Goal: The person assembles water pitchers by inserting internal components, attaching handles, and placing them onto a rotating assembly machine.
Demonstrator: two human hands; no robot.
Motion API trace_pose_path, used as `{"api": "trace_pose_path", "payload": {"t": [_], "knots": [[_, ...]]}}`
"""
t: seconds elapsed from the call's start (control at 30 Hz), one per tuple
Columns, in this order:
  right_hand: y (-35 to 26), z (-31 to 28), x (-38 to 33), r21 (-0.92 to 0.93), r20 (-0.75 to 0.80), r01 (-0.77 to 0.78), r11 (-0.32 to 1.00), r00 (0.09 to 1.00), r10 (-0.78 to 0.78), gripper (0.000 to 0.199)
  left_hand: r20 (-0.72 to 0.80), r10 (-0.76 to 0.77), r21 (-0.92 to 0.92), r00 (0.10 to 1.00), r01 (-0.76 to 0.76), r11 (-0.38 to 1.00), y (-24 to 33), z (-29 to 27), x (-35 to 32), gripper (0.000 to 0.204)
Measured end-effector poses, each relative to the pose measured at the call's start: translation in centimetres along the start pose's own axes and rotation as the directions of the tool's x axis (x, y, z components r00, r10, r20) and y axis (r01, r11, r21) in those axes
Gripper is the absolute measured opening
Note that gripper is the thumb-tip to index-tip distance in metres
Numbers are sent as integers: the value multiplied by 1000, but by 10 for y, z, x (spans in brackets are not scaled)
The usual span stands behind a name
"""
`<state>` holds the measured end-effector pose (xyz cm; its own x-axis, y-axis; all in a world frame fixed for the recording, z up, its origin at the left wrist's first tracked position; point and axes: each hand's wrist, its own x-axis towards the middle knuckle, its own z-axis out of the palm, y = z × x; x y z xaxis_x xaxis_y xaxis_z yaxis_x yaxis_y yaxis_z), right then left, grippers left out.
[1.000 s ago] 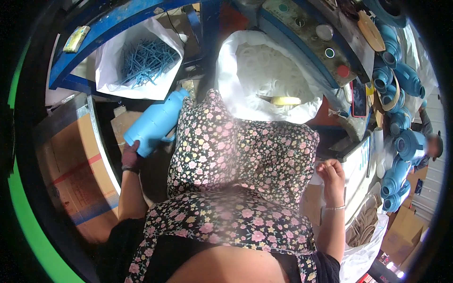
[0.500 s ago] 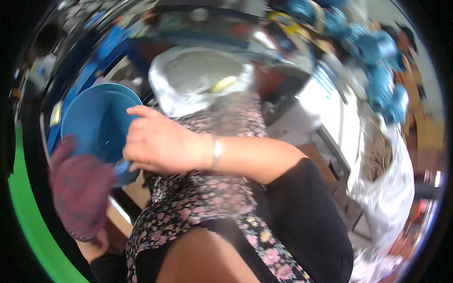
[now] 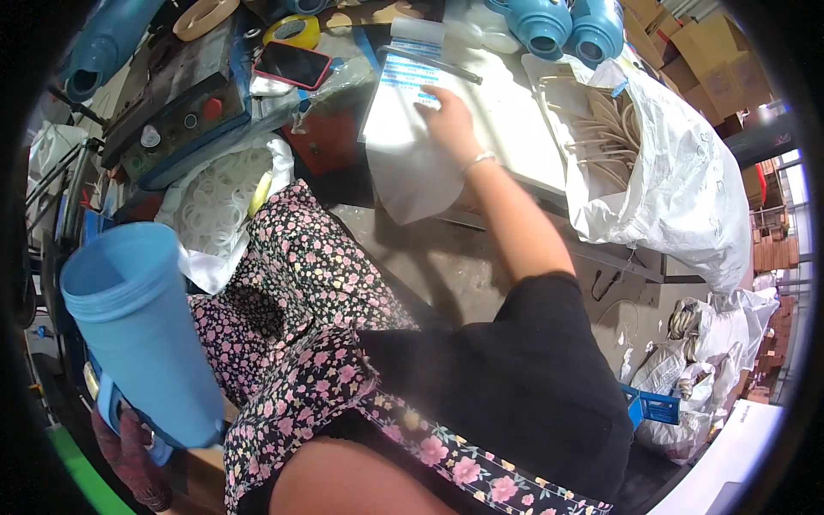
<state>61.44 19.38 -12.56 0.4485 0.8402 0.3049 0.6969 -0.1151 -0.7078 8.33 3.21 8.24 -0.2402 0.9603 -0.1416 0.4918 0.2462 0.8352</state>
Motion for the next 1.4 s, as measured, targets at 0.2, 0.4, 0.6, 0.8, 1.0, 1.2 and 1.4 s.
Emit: {"api": "trace_pose_path", "payload": {"t": [0.2, 0.4, 0.6, 0.8, 1.0, 1.2, 1.4], "knots": [[29, -3, 33, -342, 38, 209, 916, 977, -209, 27, 432, -240, -85, 869, 304, 949, -27, -1, 28, 44], [-15, -16, 11, -304, 100, 147, 941, 987, -122, 21, 417, -178, -360, 891, 342, 868, -34, 47, -7, 45], [-110, -2, -30, 427, 127, 242, 871, 938, -323, 23, 426, -125, -253, 896, 250, 935, -5, 81, -1, 39], [-276, 73, -151, 823, 507, -145, 550, 625, -594, 51, 328, 6, -130, 945, 39, 991, -45, 84, -5, 41], [-288, 84, -153, 755, 551, -63, 653, 599, -580, 43, 275, 228, -28, 934, -230, 973, -62, 95, -10, 40], [-300, 99, -161, 670, 296, 311, 673, 720, -628, 40, 284, 261, -113, 923, -239, 965, -63, 95, -13, 35], [-243, 98, -96, 242, 956, -522, 818, 272, -109, 40, 179, 150, -27, 972, -148, 989, -44, 68, -14, 36]]}}
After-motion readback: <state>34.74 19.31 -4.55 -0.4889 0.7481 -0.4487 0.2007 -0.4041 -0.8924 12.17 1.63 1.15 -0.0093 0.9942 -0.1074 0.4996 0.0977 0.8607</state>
